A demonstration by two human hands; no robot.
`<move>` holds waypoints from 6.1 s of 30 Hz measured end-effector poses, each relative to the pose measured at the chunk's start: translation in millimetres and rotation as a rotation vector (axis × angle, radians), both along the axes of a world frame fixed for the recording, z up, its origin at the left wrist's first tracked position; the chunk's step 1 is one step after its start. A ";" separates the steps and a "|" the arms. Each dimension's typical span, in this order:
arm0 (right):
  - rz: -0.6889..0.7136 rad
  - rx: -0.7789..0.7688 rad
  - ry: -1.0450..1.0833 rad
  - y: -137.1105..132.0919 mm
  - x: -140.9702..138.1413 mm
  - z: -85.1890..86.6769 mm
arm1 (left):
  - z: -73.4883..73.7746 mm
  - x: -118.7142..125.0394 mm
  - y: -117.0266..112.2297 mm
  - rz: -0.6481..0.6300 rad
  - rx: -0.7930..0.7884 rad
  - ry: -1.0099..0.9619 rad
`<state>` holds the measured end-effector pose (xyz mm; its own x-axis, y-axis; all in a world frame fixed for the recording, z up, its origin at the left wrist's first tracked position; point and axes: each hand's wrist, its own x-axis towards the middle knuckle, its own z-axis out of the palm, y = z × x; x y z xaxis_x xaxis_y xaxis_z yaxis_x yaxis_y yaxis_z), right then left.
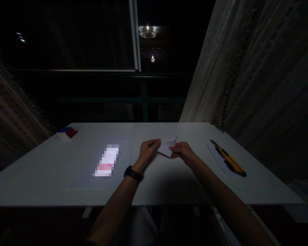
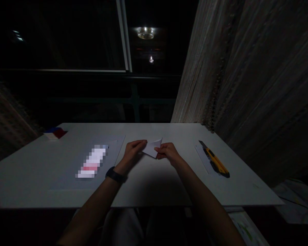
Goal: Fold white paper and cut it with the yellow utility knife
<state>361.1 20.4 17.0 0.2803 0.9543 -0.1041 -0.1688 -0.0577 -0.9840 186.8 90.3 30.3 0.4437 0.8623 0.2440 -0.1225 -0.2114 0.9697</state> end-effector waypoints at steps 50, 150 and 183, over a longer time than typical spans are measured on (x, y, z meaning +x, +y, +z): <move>-0.067 0.067 0.144 1.1 -6.4 -3.8 | -6.9 10.2 -9.4 0.085 0.095 0.135; -0.240 0.178 0.353 2.1 -5.4 7.4 | -5.4 6.1 -11.2 0.132 0.332 0.253; -0.251 0.129 0.067 2.5 -12.4 6.3 | -3.0 9.5 -10.3 0.051 -0.006 0.077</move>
